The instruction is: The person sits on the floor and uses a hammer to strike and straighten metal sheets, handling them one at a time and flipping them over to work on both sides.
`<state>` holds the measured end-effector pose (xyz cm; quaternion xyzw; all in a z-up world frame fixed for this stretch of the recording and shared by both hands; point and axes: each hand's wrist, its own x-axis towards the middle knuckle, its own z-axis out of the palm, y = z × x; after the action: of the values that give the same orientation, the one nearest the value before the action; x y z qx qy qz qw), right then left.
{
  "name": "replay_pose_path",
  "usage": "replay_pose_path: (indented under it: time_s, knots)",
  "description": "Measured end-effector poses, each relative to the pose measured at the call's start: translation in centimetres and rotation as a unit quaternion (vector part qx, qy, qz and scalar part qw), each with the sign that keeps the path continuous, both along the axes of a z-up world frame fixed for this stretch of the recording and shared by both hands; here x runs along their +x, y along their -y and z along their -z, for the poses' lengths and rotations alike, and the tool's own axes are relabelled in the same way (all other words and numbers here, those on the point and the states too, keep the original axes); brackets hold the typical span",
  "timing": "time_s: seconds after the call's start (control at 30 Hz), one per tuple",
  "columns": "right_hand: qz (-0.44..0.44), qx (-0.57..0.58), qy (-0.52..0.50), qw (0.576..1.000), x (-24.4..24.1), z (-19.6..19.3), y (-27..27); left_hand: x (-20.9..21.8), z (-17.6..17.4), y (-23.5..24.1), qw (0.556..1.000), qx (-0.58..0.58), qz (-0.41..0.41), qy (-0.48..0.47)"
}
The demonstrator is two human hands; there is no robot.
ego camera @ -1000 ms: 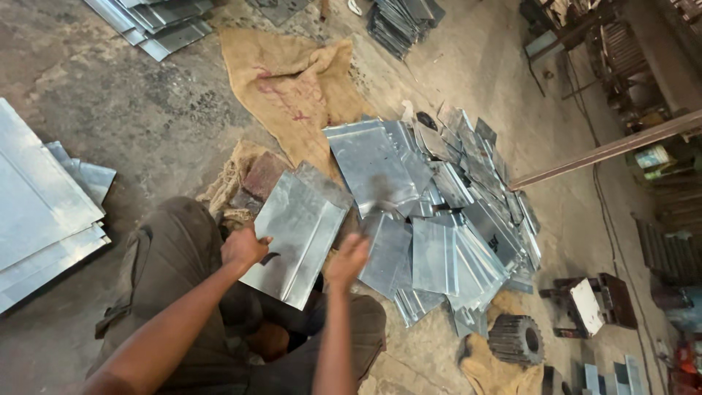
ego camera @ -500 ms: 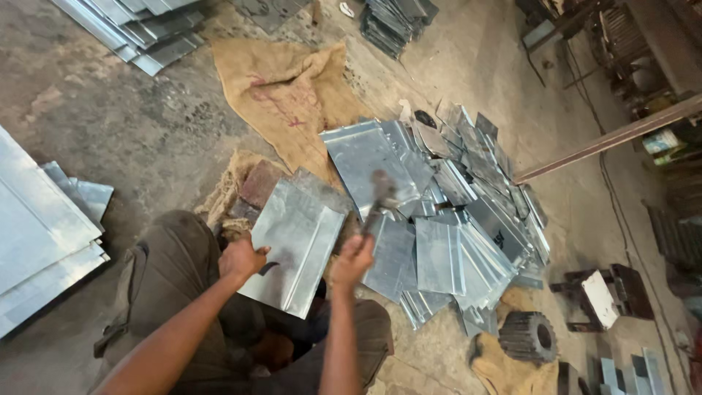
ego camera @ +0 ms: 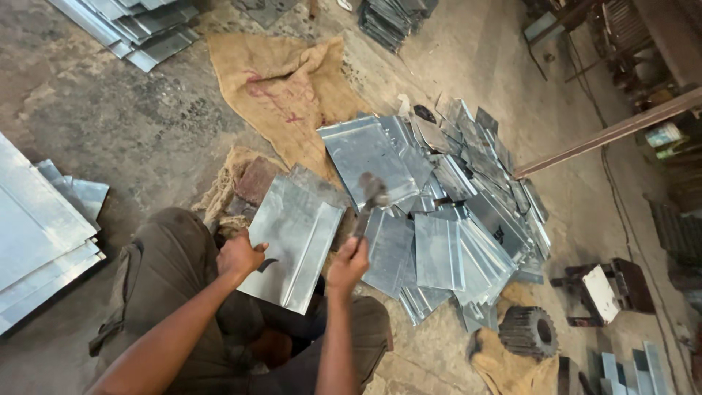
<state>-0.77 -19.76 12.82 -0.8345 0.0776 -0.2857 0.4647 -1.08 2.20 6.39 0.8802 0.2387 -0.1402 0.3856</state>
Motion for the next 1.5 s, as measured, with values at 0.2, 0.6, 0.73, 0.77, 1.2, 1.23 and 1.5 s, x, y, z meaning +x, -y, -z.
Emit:
replay_pose_path:
  time_s: [0.2,0.6,0.73,0.77,1.2,1.23,1.5]
  knots:
    - [0.016,-0.180,-0.059,0.982,1.2,6.6,2.6,-0.1,0.2,0.2,1.000,0.005,-0.006,0.021]
    - [-0.001,-0.181,-0.131,0.975,0.1,8.4,3.5,0.7,2.4,1.1,0.999,0.005,-0.010,0.030]
    - [0.027,-0.113,-0.120,0.986,-1.2,8.6,6.7,0.6,2.2,0.9,0.997,-0.017,-0.041,0.066]
    - [0.042,-0.106,-0.117,0.986,-1.7,8.4,7.5,1.1,2.0,1.5,0.997,-0.015,-0.047,0.061]
    - [0.063,0.021,-0.131,0.989,-1.8,7.5,9.4,10.0,1.5,4.6,0.893,0.257,0.188,0.317]
    - [0.059,0.012,-0.116,0.991,-1.7,7.5,9.0,9.7,2.2,4.8,0.894,0.260,0.197,0.309]
    - [0.018,0.134,-0.144,0.980,-1.7,7.4,7.6,12.5,-0.7,6.5,0.927,0.234,0.135,0.260]
